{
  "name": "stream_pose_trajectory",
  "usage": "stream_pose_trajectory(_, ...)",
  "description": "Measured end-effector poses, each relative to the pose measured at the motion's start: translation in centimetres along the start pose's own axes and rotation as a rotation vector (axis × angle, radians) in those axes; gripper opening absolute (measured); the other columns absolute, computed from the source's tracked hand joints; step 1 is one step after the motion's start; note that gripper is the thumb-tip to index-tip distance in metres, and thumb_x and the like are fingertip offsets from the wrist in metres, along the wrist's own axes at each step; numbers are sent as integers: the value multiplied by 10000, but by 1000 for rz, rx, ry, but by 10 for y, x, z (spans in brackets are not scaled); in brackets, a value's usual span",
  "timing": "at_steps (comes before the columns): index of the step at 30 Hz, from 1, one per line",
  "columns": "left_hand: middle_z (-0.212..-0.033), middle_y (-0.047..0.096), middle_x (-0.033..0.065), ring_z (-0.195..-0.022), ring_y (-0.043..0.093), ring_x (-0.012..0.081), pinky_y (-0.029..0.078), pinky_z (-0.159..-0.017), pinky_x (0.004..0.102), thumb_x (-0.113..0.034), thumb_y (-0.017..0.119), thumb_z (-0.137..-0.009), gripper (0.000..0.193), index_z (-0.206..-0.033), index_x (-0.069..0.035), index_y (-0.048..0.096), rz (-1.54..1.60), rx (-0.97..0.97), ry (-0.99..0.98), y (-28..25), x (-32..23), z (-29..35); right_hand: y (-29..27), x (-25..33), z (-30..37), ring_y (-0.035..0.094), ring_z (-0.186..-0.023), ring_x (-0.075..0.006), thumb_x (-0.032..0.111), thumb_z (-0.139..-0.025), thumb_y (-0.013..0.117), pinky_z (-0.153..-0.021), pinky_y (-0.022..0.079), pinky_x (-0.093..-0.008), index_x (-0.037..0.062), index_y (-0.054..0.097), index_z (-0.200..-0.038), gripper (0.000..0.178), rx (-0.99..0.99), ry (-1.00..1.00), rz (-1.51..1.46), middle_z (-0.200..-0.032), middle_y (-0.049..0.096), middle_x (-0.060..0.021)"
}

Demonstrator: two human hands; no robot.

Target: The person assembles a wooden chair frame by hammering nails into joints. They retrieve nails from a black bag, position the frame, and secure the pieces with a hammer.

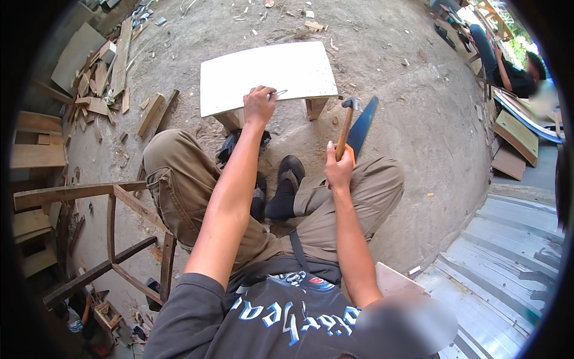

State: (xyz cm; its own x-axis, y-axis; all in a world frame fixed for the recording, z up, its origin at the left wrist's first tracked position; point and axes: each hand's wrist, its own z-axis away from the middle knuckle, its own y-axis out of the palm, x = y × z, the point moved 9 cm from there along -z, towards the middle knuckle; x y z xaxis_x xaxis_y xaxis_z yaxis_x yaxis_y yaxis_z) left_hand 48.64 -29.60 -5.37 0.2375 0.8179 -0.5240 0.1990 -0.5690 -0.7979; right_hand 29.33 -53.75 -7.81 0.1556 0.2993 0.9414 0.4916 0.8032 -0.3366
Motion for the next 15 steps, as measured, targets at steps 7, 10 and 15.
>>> stream_pose_trajectory(7, -1134, 661, 156, -1179, 571, 266, 365, -1082, 419, -156, 625, -884, 311, -1174, -44, 631, 65, -70, 10, 0, 6, 33, 6, -22, 2, 391, -390, -43, 312, -960, 614, -338, 323, -231, 44, 541, -968, 278, 11, 231, -230, -574, 447, 34)
stream_pose_trajectory(10, -1238, 604, 143, -1241, 521, 283, 341, -1115, 429, -229, 597, -906, 438, -1301, -47, 545, -42, -85, 56, -1, -10, 40, 6, -21, 4, 383, -385, -41, 309, -961, 613, -335, 321, -230, 52, 541, -966, 267, 27, 287, -230, -562, 431, 40)
stream_pose_trajectory(15, -1273, 562, 125, -1229, 505, 294, 341, -1094, 467, -283, 571, -918, 468, -1349, -106, 529, -147, -58, 46, 5, -13, 30, 6, -31, -2, 424, -423, -41, 300, -955, 620, -349, 336, -226, 47, 544, -985, 266, 2, 60, -61, -628, 511, 15)
